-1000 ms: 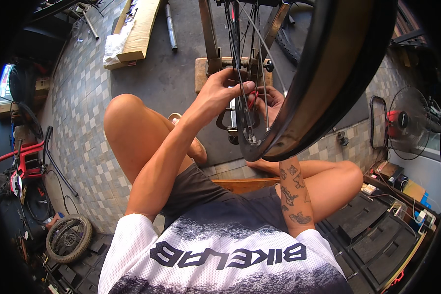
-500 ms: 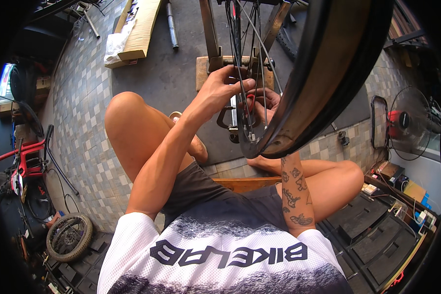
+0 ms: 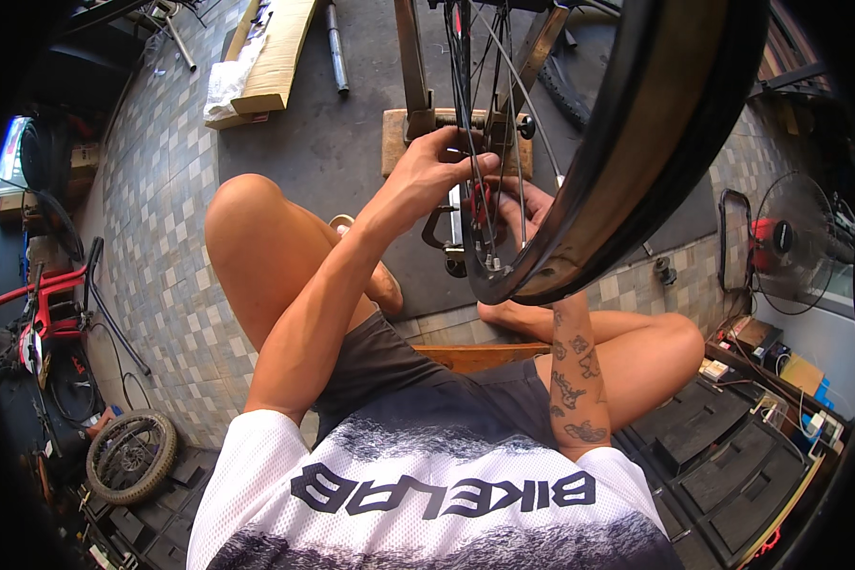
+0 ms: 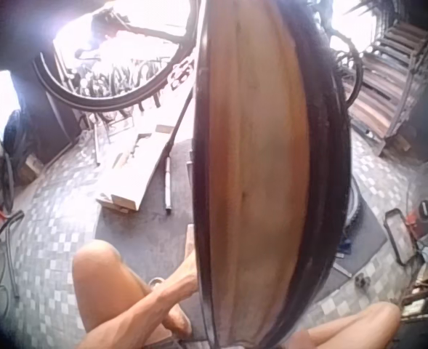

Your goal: The person sits on the floor and uses a red spoke wrench to adjust the spokes of a bicycle wheel mounted on a truing stand. They repeatedly rotate the wheel and tighten or loosen individual spokes to true the rim.

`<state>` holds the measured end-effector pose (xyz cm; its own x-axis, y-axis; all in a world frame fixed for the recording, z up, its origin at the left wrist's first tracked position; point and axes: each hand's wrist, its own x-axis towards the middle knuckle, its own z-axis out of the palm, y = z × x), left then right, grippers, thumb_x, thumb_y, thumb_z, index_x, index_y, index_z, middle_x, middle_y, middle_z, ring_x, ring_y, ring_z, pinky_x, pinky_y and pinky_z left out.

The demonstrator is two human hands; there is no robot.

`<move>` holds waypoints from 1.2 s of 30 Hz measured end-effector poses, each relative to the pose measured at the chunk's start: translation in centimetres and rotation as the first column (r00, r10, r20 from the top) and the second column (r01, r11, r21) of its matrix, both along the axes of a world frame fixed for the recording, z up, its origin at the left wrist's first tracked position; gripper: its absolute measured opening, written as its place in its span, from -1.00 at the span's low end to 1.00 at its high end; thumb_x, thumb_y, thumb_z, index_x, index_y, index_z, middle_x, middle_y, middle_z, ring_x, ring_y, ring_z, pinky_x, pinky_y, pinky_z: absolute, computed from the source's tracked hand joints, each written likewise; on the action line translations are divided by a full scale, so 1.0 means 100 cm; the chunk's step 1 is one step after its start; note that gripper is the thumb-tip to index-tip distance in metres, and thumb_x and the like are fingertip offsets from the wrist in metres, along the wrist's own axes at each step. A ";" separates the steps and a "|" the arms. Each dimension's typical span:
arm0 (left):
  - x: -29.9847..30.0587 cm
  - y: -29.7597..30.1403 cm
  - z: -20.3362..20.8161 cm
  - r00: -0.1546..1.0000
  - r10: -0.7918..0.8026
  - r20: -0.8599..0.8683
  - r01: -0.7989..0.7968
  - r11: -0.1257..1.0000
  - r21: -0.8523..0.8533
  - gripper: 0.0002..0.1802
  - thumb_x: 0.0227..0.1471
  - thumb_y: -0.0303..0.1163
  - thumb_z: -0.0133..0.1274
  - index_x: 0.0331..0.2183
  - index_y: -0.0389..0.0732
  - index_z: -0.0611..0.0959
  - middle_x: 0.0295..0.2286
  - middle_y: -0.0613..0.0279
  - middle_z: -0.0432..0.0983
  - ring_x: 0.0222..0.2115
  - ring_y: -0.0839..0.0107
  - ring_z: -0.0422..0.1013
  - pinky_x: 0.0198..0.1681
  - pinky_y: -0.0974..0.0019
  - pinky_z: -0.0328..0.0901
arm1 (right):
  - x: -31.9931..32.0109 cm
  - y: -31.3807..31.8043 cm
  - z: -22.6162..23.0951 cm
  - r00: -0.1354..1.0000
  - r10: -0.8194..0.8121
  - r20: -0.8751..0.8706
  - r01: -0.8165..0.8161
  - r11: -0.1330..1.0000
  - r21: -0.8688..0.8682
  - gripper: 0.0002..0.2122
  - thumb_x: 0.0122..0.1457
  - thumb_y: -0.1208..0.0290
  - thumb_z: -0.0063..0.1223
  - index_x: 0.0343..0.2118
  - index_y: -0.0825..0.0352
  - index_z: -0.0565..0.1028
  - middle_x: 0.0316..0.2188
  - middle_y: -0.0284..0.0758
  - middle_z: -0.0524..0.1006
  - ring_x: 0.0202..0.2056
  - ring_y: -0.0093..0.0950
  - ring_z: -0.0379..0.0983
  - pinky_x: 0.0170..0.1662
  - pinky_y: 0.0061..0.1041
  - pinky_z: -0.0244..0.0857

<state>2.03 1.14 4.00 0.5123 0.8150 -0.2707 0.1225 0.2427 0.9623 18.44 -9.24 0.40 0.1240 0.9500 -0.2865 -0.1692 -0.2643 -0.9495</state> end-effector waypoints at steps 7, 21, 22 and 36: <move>-0.004 -0.004 0.001 0.998 -0.005 0.066 0.005 1.000 -0.001 -0.47 0.20 -0.16 0.35 0.05 -0.32 0.67 -0.18 0.16 0.69 -0.18 0.42 0.58 -0.12 0.28 0.47 | 0.011 0.008 -0.001 0.983 0.103 -0.155 -0.106 0.994 -0.014 -0.75 0.29 0.38 0.35 -0.09 0.40 0.58 -0.25 -0.31 0.68 -0.25 -0.59 0.60 -0.13 -0.55 0.49; 0.001 0.011 -0.030 0.996 -0.051 0.075 0.050 0.999 0.008 -0.52 0.22 -0.21 0.32 0.04 -0.33 0.67 -0.20 0.15 0.69 -0.19 0.44 0.61 -0.11 0.30 0.49 | -0.011 0.024 -0.021 0.966 -0.012 0.257 0.009 1.000 0.011 -0.71 0.19 0.29 0.39 -0.17 0.39 0.61 -0.48 -0.48 0.56 -0.43 -0.65 0.46 -0.31 -0.48 0.40; 0.000 0.011 -0.029 0.995 -0.052 0.082 0.053 0.999 -0.002 -0.52 0.22 -0.20 0.33 0.04 -0.33 0.67 -0.19 0.16 0.69 -0.18 0.44 0.60 -0.10 0.30 0.49 | -0.009 0.024 -0.022 0.989 0.032 0.146 -0.039 0.998 0.050 -0.71 0.22 0.30 0.35 -0.12 0.39 0.61 -0.46 -0.48 0.57 -0.43 -0.66 0.45 -0.33 -0.50 0.38; -0.001 -0.001 0.002 0.999 -0.042 0.000 0.042 0.999 -0.029 -0.42 0.19 -0.13 0.36 0.09 -0.33 0.66 -0.13 0.16 0.68 -0.11 0.41 0.56 -0.04 0.26 0.46 | 0.019 0.019 -0.045 0.851 0.206 -0.484 -0.261 0.964 -0.049 -0.64 0.31 0.21 0.34 0.03 0.33 0.55 -0.26 -0.45 0.64 -0.41 -0.76 0.44 -0.36 -0.72 0.31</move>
